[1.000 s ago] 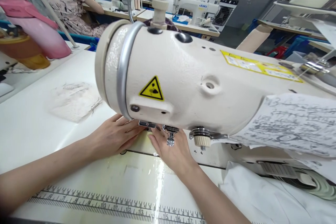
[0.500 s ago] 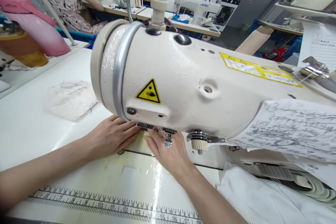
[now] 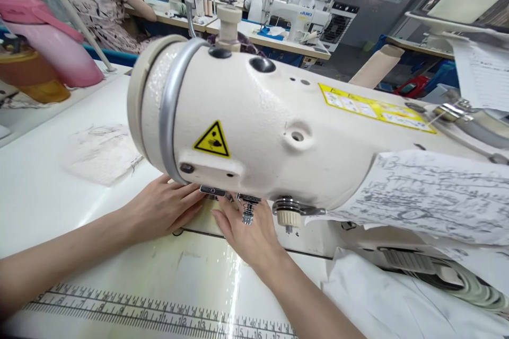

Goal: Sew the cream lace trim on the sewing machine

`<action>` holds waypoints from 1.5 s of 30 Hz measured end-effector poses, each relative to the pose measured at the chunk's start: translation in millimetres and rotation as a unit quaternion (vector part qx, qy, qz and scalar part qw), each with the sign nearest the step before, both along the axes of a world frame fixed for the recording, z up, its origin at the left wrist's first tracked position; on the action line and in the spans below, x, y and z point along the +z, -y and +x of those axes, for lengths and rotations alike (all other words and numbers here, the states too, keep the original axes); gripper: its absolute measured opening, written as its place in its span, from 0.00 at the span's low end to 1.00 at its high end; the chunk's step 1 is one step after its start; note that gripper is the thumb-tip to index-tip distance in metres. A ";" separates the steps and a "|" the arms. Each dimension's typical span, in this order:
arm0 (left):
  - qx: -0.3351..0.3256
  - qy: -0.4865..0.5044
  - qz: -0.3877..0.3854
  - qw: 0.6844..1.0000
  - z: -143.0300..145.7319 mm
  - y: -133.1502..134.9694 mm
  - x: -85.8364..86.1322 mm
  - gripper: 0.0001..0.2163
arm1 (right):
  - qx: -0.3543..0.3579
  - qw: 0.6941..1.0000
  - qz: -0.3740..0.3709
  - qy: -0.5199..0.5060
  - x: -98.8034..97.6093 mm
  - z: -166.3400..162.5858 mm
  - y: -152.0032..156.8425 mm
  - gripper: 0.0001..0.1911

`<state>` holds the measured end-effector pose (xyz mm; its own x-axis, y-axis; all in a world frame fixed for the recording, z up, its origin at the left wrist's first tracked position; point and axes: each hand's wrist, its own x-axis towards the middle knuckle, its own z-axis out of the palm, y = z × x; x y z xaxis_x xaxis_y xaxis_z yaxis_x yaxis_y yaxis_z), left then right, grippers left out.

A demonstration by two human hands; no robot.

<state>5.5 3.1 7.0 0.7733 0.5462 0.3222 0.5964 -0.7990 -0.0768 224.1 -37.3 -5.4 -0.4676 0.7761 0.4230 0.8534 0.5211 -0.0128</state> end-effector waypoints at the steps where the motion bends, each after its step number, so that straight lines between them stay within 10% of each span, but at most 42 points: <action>1: 0.003 -0.003 -0.002 1.000 0.1 0.1 0.0 0.16 | -0.007 1.000 0.004 0.011 0.0 -0.5 0.8 0.19; 17: 0.013 -0.002 -0.012 1.000 0.1 0.6 0.3 0.16 | -0.046 0.992 0.066 0.095 -9.7 5.9 2.8 0.17; 27: 0.016 0.007 0.018 1.000 -2.2 1.2 4.2 0.15 | -0.089 0.995 0.001 -0.033 -18.4 14.7 -8.6 0.18; 45: 0.215 -0.013 0.051 0.975 -41.3 -16.0 38.9 0.13 | 0.005 0.995 0.094 -0.011 -4.0 19.1 -14.4 0.15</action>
<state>-35.8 19.1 45.9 0.4886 0.7879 0.3748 0.8713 -0.4631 -0.1622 243.3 -22.9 -9.5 -0.4642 0.6772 0.5709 0.8484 0.5251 0.0670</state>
